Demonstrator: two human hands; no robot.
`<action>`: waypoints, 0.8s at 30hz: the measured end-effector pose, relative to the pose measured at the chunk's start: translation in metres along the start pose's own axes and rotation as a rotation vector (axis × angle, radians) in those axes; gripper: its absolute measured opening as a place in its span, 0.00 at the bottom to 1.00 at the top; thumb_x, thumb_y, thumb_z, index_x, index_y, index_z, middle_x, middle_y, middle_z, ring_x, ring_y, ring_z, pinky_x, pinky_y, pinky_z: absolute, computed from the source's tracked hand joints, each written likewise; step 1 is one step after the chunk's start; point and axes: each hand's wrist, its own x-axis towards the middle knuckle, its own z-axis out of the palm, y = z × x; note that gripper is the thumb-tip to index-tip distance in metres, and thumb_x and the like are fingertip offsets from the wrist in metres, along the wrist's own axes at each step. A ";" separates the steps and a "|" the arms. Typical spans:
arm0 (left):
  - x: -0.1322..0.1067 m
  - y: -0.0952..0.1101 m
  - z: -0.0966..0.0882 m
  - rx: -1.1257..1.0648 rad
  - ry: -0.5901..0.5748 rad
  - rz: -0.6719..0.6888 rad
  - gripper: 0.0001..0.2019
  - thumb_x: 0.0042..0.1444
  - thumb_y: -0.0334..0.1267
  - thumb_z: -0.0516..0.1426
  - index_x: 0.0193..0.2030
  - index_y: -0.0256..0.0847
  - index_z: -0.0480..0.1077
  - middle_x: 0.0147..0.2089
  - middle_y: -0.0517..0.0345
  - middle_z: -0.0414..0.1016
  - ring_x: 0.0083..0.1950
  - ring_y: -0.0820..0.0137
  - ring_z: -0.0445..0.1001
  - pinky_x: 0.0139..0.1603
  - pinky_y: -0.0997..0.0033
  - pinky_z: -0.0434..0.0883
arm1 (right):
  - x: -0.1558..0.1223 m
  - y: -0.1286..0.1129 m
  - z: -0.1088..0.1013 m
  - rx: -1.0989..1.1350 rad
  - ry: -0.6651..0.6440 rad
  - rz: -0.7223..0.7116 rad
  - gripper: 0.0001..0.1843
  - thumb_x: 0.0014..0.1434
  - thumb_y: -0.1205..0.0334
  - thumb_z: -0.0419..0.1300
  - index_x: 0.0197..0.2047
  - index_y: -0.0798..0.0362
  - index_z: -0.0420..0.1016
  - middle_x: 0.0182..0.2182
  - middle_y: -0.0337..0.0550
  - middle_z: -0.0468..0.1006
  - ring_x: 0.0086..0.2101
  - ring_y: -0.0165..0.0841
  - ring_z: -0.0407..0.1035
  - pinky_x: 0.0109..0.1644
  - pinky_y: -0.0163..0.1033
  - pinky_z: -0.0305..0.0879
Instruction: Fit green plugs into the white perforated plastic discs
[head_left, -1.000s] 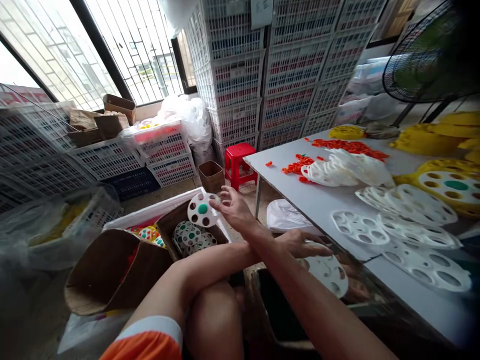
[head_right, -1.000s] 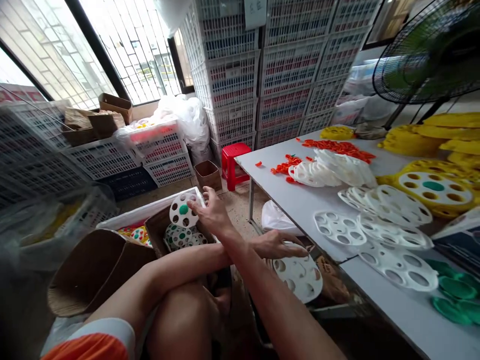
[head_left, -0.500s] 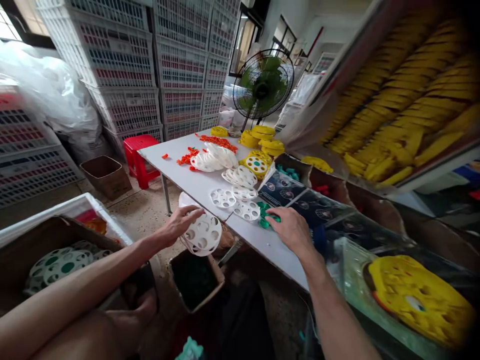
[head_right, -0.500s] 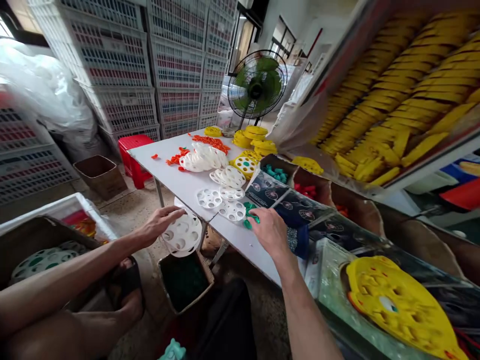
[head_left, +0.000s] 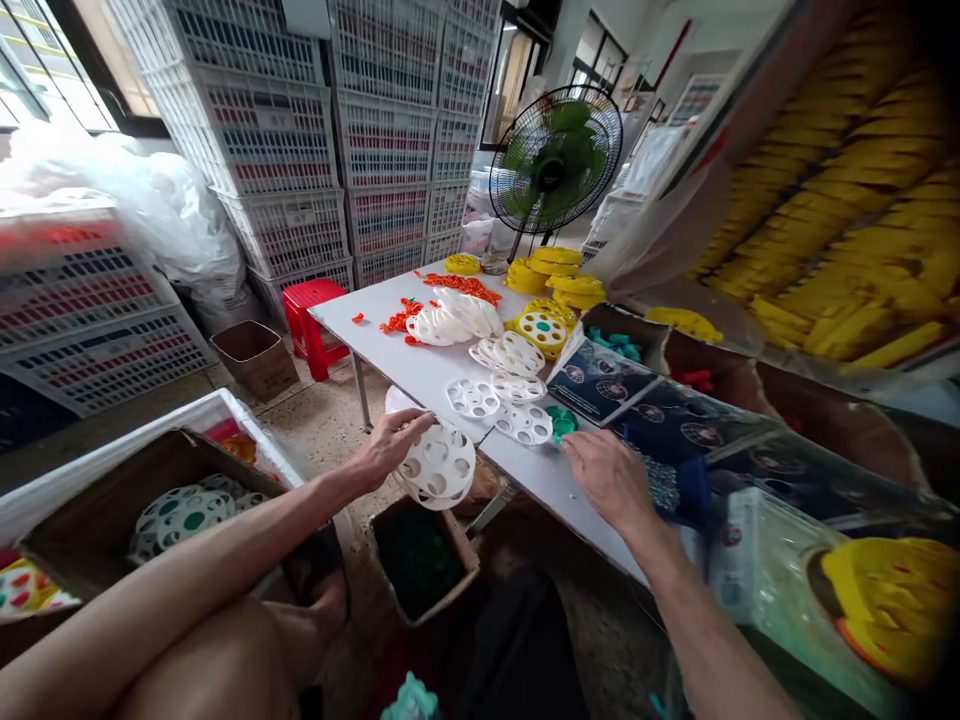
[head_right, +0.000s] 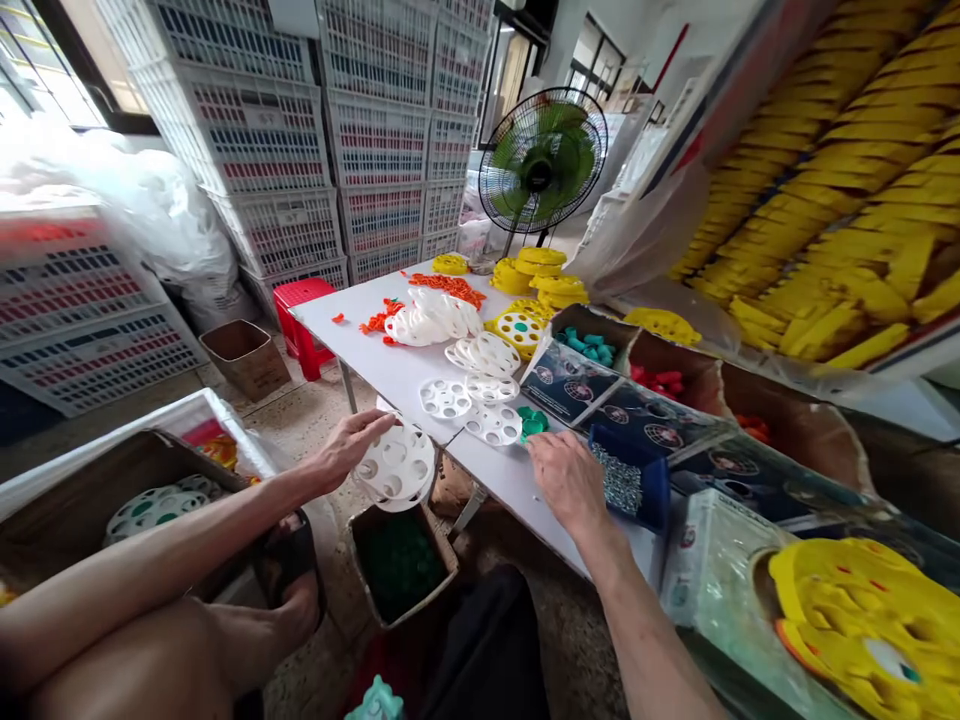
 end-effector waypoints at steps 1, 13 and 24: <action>0.000 0.000 0.000 0.022 0.009 0.007 0.25 0.55 0.61 0.61 0.43 0.38 0.79 0.37 0.53 0.80 0.35 0.66 0.75 0.33 0.71 0.67 | 0.000 -0.002 -0.003 0.047 0.028 0.032 0.19 0.69 0.57 0.48 0.45 0.52 0.81 0.43 0.54 0.83 0.43 0.47 0.74 0.48 0.50 0.66; -0.002 0.003 0.001 0.096 0.041 0.056 0.27 0.57 0.61 0.59 0.45 0.38 0.80 0.36 0.54 0.79 0.35 0.67 0.73 0.33 0.71 0.66 | 0.002 -0.098 -0.031 1.478 -0.137 0.510 0.19 0.51 0.47 0.74 0.41 0.50 0.82 0.36 0.43 0.84 0.35 0.37 0.79 0.45 0.44 0.75; -0.005 0.008 0.000 0.182 0.058 0.102 0.26 0.58 0.61 0.57 0.43 0.38 0.80 0.34 0.54 0.78 0.33 0.67 0.72 0.31 0.71 0.65 | 0.003 -0.130 -0.029 1.689 -0.211 0.528 0.14 0.50 0.54 0.74 0.37 0.50 0.81 0.33 0.37 0.80 0.30 0.26 0.71 0.36 0.31 0.67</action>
